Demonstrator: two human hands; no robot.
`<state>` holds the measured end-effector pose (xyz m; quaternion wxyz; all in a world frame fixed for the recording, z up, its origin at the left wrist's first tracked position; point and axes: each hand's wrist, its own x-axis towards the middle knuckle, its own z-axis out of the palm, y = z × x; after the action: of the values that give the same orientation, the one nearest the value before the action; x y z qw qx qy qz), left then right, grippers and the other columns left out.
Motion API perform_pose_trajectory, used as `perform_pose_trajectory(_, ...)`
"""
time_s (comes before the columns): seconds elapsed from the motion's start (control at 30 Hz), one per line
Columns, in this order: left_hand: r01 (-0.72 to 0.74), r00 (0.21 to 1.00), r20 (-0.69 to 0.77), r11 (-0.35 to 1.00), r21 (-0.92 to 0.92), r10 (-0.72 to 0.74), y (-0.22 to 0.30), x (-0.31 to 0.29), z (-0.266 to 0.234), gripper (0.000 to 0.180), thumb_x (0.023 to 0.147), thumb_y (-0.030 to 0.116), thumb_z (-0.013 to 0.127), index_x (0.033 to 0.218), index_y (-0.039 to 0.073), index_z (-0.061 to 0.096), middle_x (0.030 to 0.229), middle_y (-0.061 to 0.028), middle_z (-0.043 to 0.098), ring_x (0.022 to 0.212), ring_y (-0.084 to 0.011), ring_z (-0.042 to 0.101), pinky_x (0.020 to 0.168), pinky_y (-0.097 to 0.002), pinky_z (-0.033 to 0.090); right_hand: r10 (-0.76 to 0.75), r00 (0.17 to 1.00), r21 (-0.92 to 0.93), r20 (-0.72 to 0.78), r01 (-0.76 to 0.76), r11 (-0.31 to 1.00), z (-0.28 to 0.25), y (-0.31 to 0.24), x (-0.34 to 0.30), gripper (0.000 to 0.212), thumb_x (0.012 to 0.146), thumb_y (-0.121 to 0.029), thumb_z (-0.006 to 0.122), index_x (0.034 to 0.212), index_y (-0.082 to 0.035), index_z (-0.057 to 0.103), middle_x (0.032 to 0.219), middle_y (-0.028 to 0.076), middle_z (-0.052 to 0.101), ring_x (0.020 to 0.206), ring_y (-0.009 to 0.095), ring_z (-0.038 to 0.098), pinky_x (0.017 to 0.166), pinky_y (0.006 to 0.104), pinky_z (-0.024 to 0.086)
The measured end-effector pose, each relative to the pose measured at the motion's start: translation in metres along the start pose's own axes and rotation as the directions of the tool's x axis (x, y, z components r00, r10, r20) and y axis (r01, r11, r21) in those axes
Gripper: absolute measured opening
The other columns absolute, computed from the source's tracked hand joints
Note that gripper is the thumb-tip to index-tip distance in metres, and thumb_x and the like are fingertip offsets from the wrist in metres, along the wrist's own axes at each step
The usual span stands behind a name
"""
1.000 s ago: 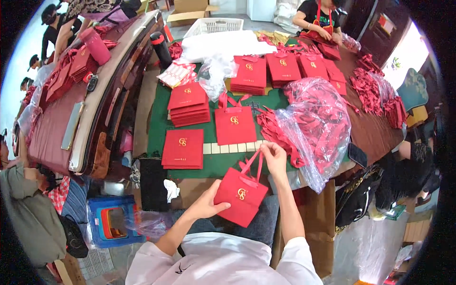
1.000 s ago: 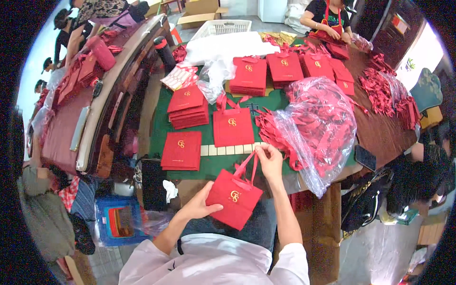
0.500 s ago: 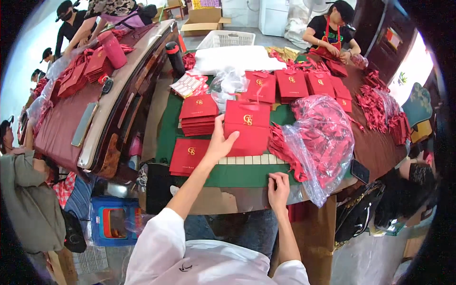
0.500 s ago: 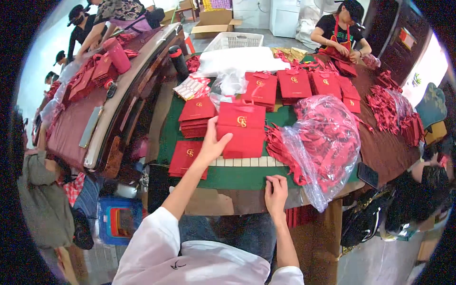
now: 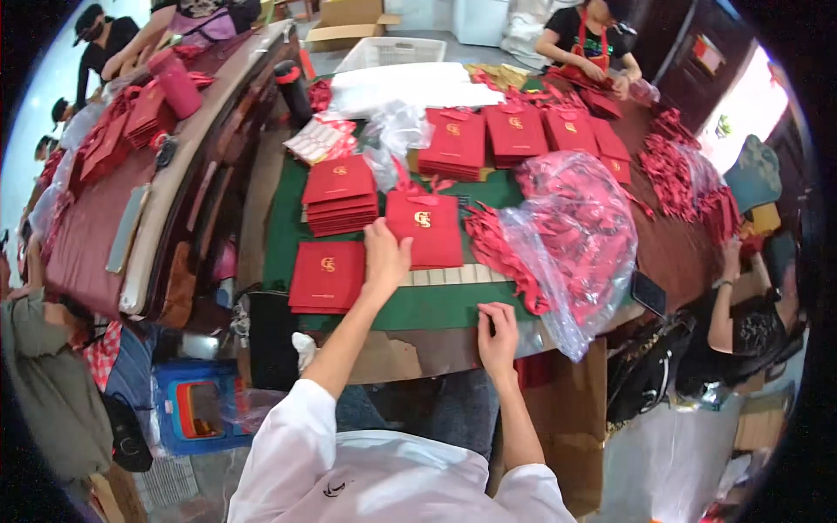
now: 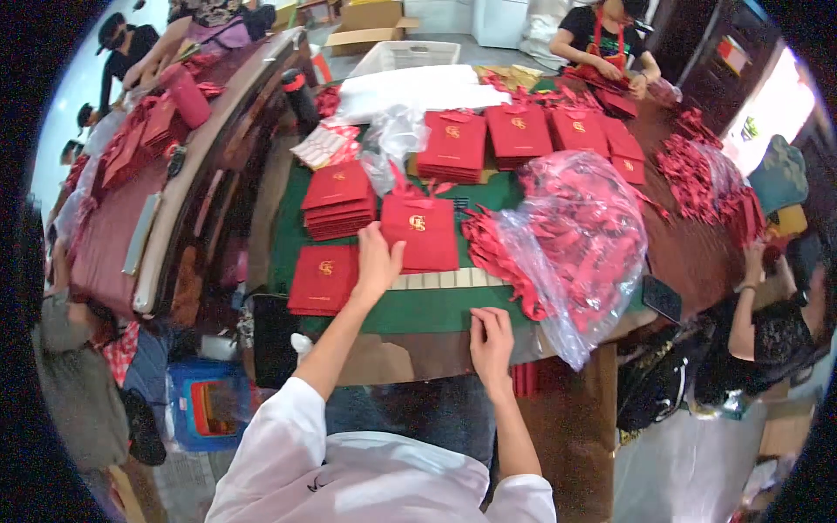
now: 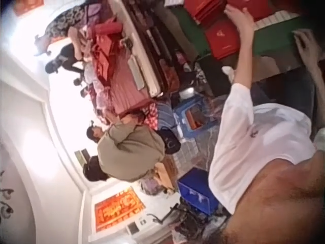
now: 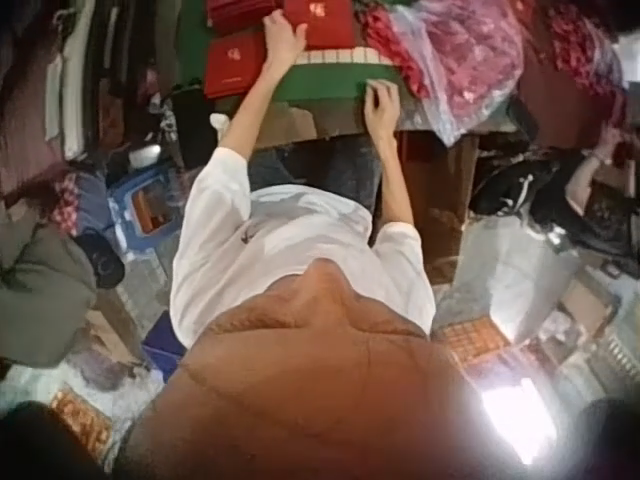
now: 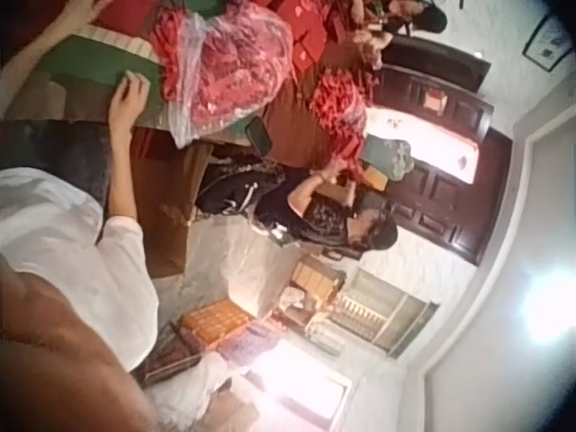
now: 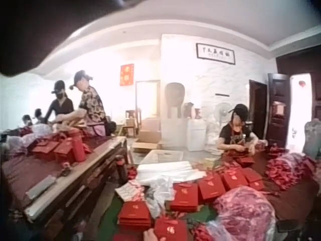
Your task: The person threads red ribbons through holes in red gift bags and ties them by hand to create handles.
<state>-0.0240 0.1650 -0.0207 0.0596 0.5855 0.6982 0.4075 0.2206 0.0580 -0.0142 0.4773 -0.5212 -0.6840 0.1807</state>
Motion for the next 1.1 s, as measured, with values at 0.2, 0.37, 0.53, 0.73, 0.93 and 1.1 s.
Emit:
perform_pose_trajectory(0.2,-0.192,0.981,-0.005,0.978,0.081,0.193,0.018,-0.03,-0.072,0.059,0.082,0.018,0.072,0.131,-0.002,0.047,0.121,-0.0236,0.05,0.111,-0.042,0.047,0.097,-0.0501,0.039,-0.046,0.994,-0.195,-0.099,0.026,0.98,-0.031,0.023,-0.005,0.03,0.083,0.011,0.061,0.107,-0.003,0.068,0.103,0.016,0.061,0.095,0.033,0.061,0.083,0.0377,0.05)
perform_pose_trajectory(0.37,-0.146,0.987,0.093,0.976,0.159,0.133,-0.009,-0.071,-0.118,0.068,0.078,0.025,0.078,0.134,0.002,0.048,0.135,-0.0237,0.047,0.125,-0.0427,0.043,0.106,-0.0512,0.036,-0.06,0.998,-0.395,-0.03,0.044,0.918,-0.048,0.04,0.02,0.029,0.085,0.004,0.061,0.111,-0.007,0.067,0.104,0.015,0.061,0.096,0.035,0.061,0.085,0.042,0.05)
perform_pose_trajectory(0.53,-0.117,0.961,0.276,0.947,0.299,0.031,-0.031,-0.104,-0.126,0.084,0.075,0.033,0.081,0.141,0.001,0.041,0.145,-0.0266,0.039,0.134,-0.0451,0.036,0.111,-0.0529,0.031,0.02,0.999,-0.453,0.033,-0.003,0.891,-0.044,0.044,0.031,0.013,0.086,-0.006,0.067,0.099,-0.005,0.067,0.099,0.013,0.06,0.093,0.035,0.059,0.082,0.044,0.048)
perform_pose_trajectory(0.73,-0.165,0.958,0.266,0.968,0.187,0.111,-0.005,-0.132,-0.129,0.063,0.073,0.001,0.064,0.134,0.003,0.05,0.131,-0.0182,0.053,0.123,-0.0382,0.047,0.104,-0.0492,0.038,-0.149,0.987,-0.424,0.059,0.16,0.892,-0.037,0.025,0.016,0.009,0.086,-0.007,0.068,0.091,-0.005,0.061,0.096,0.012,0.059,0.093,0.033,0.057,0.079,0.0439,0.047)
perform_pose_trajectory(0.93,-0.252,0.925,0.326,0.958,0.139,0.196,0.037,-0.189,-0.105,0.048,0.075,0.006,0.069,0.123,0.006,0.06,0.124,-0.0137,0.058,0.112,-0.0355,0.052,0.093,-0.047,0.043,-0.182,0.968,-0.272,0.172,0.224,0.936,-0.023,-0.004,-0.021,0.013,0.087,-0.008,0.068,0.096,-0.007,0.06,0.087,0.011,0.061,0.083,0.032,0.058,0.073,0.0425,0.047)
perform_pose_trajectory(1.1,-0.335,0.888,0.359,0.939,0.079,0.287,0.055,-0.216,-0.095,0.05,0.073,0.011,0.074,0.122,0.01,0.061,0.123,-0.0122,0.058,0.111,-0.0335,0.052,0.09,-0.0466,0.044,-0.13,0.965,-0.216,0.228,0.181,0.96,-0.024,-0.02,-0.031,0.011,0.087,-0.01,0.069,0.095,-0.008,0.063,0.083,0.01,0.061,0.078,0.031,0.059,0.07,0.042,0.046)
